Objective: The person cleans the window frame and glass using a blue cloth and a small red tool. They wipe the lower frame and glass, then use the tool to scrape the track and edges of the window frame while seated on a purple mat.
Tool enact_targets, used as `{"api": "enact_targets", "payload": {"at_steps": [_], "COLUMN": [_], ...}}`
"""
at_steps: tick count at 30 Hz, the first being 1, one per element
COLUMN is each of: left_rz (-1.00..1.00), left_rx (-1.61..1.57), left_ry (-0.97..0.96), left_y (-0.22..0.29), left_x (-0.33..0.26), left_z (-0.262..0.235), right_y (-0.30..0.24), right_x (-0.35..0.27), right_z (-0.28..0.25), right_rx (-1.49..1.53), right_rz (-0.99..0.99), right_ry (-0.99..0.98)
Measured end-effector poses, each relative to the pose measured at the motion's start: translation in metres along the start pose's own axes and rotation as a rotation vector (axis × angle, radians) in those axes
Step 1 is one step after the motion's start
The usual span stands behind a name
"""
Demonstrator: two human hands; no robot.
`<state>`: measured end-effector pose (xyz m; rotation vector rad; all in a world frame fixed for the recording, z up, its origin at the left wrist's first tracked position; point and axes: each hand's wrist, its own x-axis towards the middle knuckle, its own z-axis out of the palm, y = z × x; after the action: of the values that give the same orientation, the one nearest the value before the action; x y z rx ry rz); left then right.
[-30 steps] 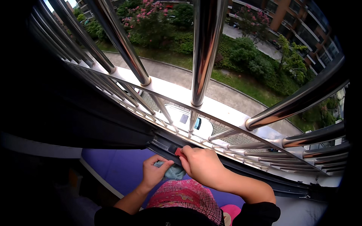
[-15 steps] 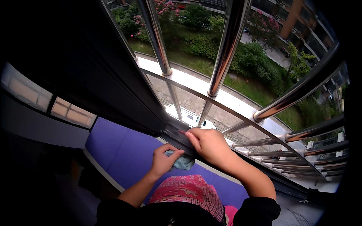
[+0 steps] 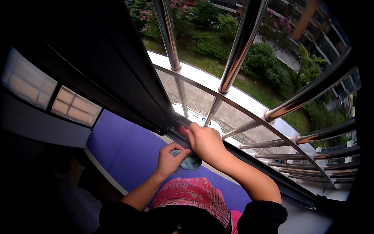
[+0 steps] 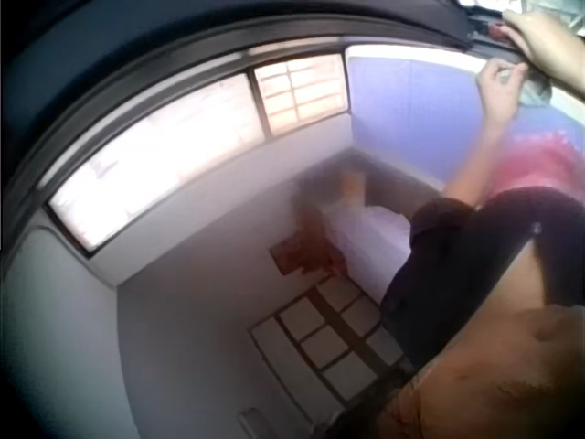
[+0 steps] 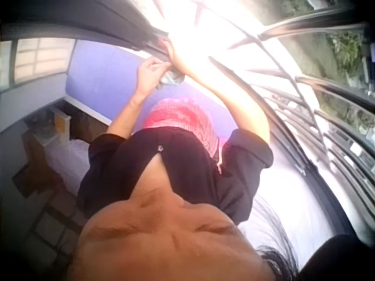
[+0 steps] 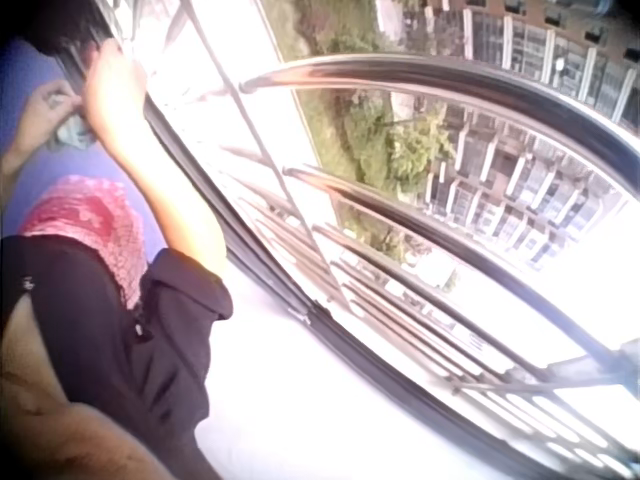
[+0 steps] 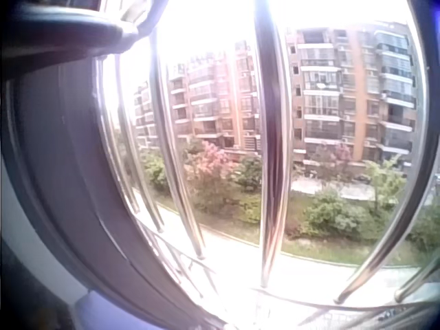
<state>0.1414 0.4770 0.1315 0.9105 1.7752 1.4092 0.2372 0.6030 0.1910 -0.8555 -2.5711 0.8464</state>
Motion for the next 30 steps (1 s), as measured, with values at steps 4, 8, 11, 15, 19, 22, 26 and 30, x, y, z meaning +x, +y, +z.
{"api": "enact_targets", "payload": {"at_steps": [4,8,11,15,19,22,26,30], "left_rz": [0.003,0.013,0.02,-0.002,0.018,0.023,0.002,-0.007], "left_rx": [-0.004,-0.014,-0.027,0.011,-0.015,-0.024,-0.019,-0.03], "left_ry": [0.001,0.016,0.017,0.013,0.026,0.018,0.015,0.015], "left_y": [-0.001,-0.001,-0.002,-0.002,-0.006,-0.005,-0.003,-0.004], "left_x": [0.0,0.0,-0.001,-0.001,-0.001,-0.001,-0.001,-0.002], "left_z": [-0.002,0.001,0.001,0.002,0.001,0.002,0.001,0.0], "right_y": [0.0,0.001,0.001,0.003,-0.002,0.003,-0.001,0.001], "right_x": [-0.002,-0.004,-0.008,-0.004,-0.008,-0.014,-0.004,-0.009], "right_z": [-0.005,-0.001,-0.001,0.013,0.0,0.001,0.014,0.004], "right_rx": [-0.007,0.018,-0.038,-0.092,-0.071,-0.037,-0.092,-0.118], "right_rz": [0.02,0.03,0.008,-0.04,0.012,-0.061,-0.032,-0.014], "right_ry": [-0.019,0.023,0.003,0.062,-0.063,0.062,0.046,-0.014]}}
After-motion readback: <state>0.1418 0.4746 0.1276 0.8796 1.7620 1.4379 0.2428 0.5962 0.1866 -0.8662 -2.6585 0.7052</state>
